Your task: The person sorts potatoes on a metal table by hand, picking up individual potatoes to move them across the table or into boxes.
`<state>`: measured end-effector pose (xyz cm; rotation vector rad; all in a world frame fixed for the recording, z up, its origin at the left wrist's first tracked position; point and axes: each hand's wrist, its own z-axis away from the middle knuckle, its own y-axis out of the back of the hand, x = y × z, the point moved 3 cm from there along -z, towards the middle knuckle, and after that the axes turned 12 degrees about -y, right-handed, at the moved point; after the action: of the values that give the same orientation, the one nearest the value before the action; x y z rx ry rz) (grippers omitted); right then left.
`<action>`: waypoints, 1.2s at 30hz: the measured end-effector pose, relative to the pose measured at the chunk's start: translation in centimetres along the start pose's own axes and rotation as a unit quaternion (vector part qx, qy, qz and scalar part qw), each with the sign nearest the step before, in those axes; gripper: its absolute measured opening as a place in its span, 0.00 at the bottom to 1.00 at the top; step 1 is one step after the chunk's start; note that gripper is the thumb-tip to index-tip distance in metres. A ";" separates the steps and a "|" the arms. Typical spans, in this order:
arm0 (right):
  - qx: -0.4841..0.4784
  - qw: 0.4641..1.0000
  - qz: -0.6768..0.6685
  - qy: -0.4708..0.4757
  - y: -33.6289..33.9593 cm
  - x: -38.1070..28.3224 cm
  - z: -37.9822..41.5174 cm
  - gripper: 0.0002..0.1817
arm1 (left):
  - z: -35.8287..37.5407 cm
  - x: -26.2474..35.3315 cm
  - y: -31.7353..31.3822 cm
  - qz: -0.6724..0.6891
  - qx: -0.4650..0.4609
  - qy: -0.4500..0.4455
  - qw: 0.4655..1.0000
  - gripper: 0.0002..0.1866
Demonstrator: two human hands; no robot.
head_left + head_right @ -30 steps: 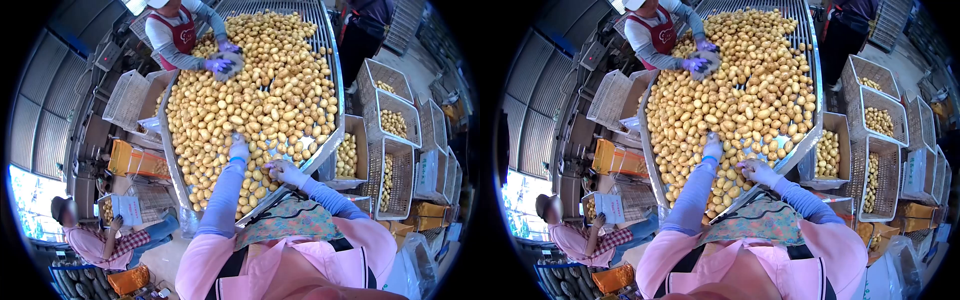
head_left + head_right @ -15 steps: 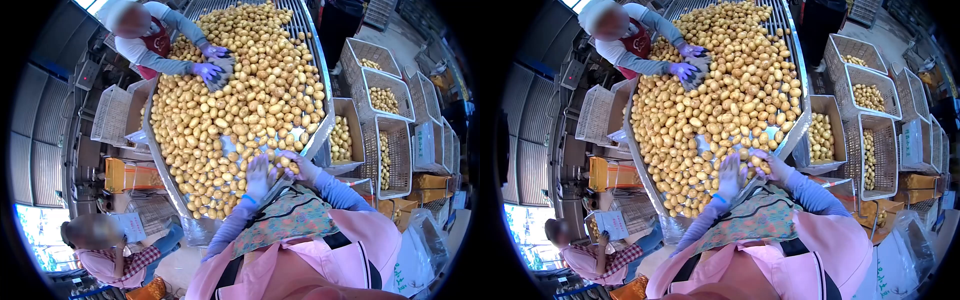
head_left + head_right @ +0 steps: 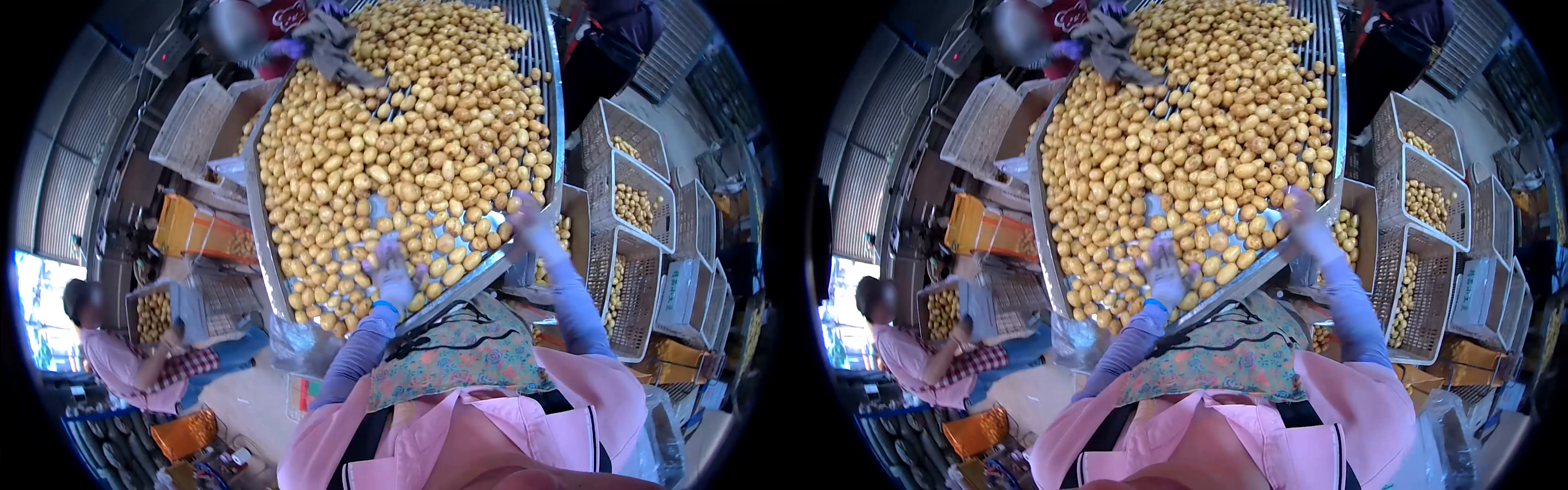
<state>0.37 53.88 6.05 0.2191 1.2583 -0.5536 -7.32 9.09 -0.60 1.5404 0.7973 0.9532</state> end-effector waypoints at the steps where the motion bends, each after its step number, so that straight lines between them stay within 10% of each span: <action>1: -0.028 0.941 0.324 0.096 -6.1 -0.8 1.7 0.33 | 0.5 0.7 1.5 0.005 -0.005 0.012 1.000 0.48; 2: -0.061 0.772 0.606 0.184 -11.4 -0.8 3.7 0.39 | 1.4 1.7 2.6 0.018 -0.013 -0.098 0.995 0.46; 3: -0.117 0.732 0.643 0.190 -14.3 0.8 4.5 0.40 | 3.0 2.1 3.2 0.032 -0.023 -0.206 0.978 0.44; 7: -0.256 0.630 0.712 0.176 -22.3 3.3 7.7 0.42 | 8.7 -6.9 5.1 -0.002 -0.026 -0.175 0.984 0.44; 11: -0.276 0.658 0.631 0.304 -28.5 7.7 9.0 0.38 | 8.8 -13.1 3.7 -0.038 0.042 0.025 0.998 0.44; 13: -0.359 0.578 0.668 0.302 -31.6 8.9 10.4 0.31 | 6.9 -11.4 2.0 -0.150 0.071 0.180 0.969 0.44; 17: -0.445 0.620 0.527 0.375 -28.7 10.5 11.4 0.21 | 7.0 -5.8 0.9 -0.312 -0.094 -0.031 0.945 0.44; 19: -0.446 0.675 0.472 0.351 -24.6 8.6 8.9 0.18 | 7.5 -6.2 5.4 0.014 -0.128 -0.185 0.974 0.43; 20: -0.410 0.668 0.515 0.346 -22.9 5.5 7.8 0.17 | 6.1 -7.3 8.2 0.073 -0.196 -0.078 0.975 0.42; 24: -0.135 0.856 0.485 0.123 -15.6 0.7 -1.6 0.18 | 4.4 -12.4 3.5 -0.114 0.040 -0.009 0.993 0.43; 26: 0.056 0.728 0.622 0.281 -15.0 2.0 -4.9 0.28 | -0.4 -11.0 0.3 -0.066 0.080 0.028 0.994 0.44; 29: 0.066 0.701 0.704 0.092 -20.3 2.3 -4.8 0.37 | -3.8 -6.6 -1.2 0.031 0.163 0.087 0.982 0.47; 31: 0.062 0.712 0.685 0.140 -21.0 3.0 -3.7 0.35 | -4.1 -2.0 1.5 -0.014 -0.077 0.031 0.996 0.49; 32: 0.039 0.701 0.695 0.157 -20.8 3.0 -2.7 0.34 | -2.7 -1.2 0.6 0.005 0.072 -0.057 0.996 0.46; 36: -0.062 0.636 0.699 0.321 -16.9 4.9 1.0 0.33 | 4.5 -0.7 5.6 0.038 -0.001 -0.206 0.978 0.38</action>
<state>-6.44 37.78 4.12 1.2256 1.3637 1.0755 -3.62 5.49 4.46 1.7021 0.4434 0.6527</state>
